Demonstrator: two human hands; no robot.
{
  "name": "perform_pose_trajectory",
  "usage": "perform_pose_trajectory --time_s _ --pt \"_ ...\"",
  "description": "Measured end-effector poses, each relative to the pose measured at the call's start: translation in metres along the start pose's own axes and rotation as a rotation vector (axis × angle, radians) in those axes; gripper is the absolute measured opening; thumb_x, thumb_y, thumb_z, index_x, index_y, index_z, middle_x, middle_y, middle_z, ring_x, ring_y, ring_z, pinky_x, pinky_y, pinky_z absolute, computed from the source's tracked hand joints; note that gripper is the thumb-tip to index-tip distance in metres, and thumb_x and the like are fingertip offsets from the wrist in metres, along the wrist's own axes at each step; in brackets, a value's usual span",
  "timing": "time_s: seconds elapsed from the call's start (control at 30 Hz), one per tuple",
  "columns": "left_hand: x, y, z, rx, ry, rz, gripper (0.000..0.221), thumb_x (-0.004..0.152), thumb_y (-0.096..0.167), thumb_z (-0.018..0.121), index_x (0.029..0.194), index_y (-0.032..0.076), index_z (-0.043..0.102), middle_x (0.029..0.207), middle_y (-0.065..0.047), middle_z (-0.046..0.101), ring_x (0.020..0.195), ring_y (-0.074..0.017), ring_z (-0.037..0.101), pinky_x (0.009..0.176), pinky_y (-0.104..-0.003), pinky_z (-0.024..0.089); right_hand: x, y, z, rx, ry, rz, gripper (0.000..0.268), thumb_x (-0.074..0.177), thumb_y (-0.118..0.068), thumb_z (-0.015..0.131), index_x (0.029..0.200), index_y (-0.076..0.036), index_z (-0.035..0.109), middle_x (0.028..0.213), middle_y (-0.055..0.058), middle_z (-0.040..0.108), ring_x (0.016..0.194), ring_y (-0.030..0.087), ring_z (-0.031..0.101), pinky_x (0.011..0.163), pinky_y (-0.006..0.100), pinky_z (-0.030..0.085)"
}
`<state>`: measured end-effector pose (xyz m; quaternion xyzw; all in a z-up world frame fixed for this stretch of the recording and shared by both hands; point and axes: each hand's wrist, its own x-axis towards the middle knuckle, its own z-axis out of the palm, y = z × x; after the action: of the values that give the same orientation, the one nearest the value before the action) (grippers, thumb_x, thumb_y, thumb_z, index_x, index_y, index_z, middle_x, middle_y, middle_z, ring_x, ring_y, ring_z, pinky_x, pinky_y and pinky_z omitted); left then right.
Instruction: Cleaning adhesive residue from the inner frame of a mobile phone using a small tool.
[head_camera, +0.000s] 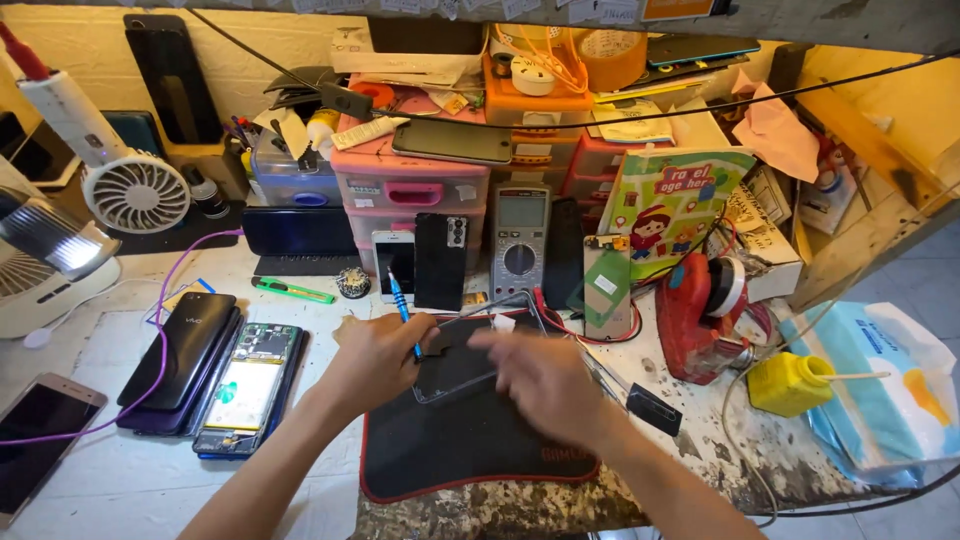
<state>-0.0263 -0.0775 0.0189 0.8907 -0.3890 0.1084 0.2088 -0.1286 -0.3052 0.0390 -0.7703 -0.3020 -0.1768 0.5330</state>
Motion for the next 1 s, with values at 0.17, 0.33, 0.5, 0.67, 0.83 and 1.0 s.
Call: perform_pose_trajectory --time_s 0.17,0.33,0.5,0.67,0.83,1.0 --pt "-0.001 0.007 0.005 -0.087 -0.067 0.126 0.010 0.090 0.002 0.063 0.090 0.010 0.068 0.060 -0.010 0.065 0.055 -0.0265 0.069 0.052 -0.032 0.055 0.031 0.070 -0.056 -0.319 0.224 0.255 0.022 0.099 -0.003 0.058 0.107 -0.009 0.079 0.083 0.001 0.074 0.069 0.013 0.074 0.059 0.022 0.057" --pt "-0.014 -0.008 0.030 -0.109 0.019 0.124 0.007 0.099 0.012 0.062 0.092 0.011 0.064 0.058 -0.007 0.056 0.050 -0.0238 0.055 0.047 -0.034 0.042 0.009 0.097 -0.056 -0.276 0.062 0.516 0.030 0.100 -0.021 0.053 0.119 -0.013 0.075 0.093 0.001 0.076 0.068 0.013 0.065 0.062 0.027 0.051" --pt "-0.024 -0.008 0.043 -0.151 0.039 0.118 0.007 0.102 0.018 0.061 0.100 0.012 0.063 0.060 -0.005 0.055 0.047 -0.0198 0.049 0.042 -0.035 0.033 -0.002 0.079 -0.057 0.159 -0.107 0.730 0.050 0.104 -0.037 0.043 0.128 -0.005 0.072 0.088 0.010 0.075 0.061 0.013 0.053 0.057 0.026 0.044" --pt "-0.022 -0.004 0.035 -0.091 0.050 0.077 0.017 0.104 0.024 0.059 0.117 0.014 0.061 0.064 -0.005 0.054 0.050 -0.0239 0.053 0.044 -0.039 0.035 0.017 0.055 -0.051 -0.180 -0.288 1.027 0.023 0.103 -0.018 0.058 0.114 -0.015 0.079 0.078 0.000 0.073 0.064 0.010 0.064 0.068 0.025 0.048" --pt "-0.031 -0.009 0.027 -0.283 0.056 0.071 0.039 0.106 0.026 0.047 0.138 0.004 0.051 0.085 -0.008 0.065 0.064 -0.0250 0.060 0.055 -0.038 0.045 -0.002 0.082 -0.045 -0.177 -0.449 0.825 0.019 0.101 -0.019 0.061 0.111 -0.014 0.076 0.093 0.002 0.071 0.079 0.015 0.066 0.077 0.030 0.051" --pt "-0.028 0.015 0.018 -0.476 -0.035 0.147 0.046 0.110 0.035 0.035 0.134 0.002 0.056 0.096 -0.013 0.070 0.074 -0.0301 0.067 0.061 -0.039 0.046 -0.006 0.082 -0.036 -0.355 -0.527 0.698 0.023 0.099 -0.025 0.064 0.116 -0.018 0.078 0.113 0.000 0.061 0.105 0.018 0.064 0.095 0.033 0.050"
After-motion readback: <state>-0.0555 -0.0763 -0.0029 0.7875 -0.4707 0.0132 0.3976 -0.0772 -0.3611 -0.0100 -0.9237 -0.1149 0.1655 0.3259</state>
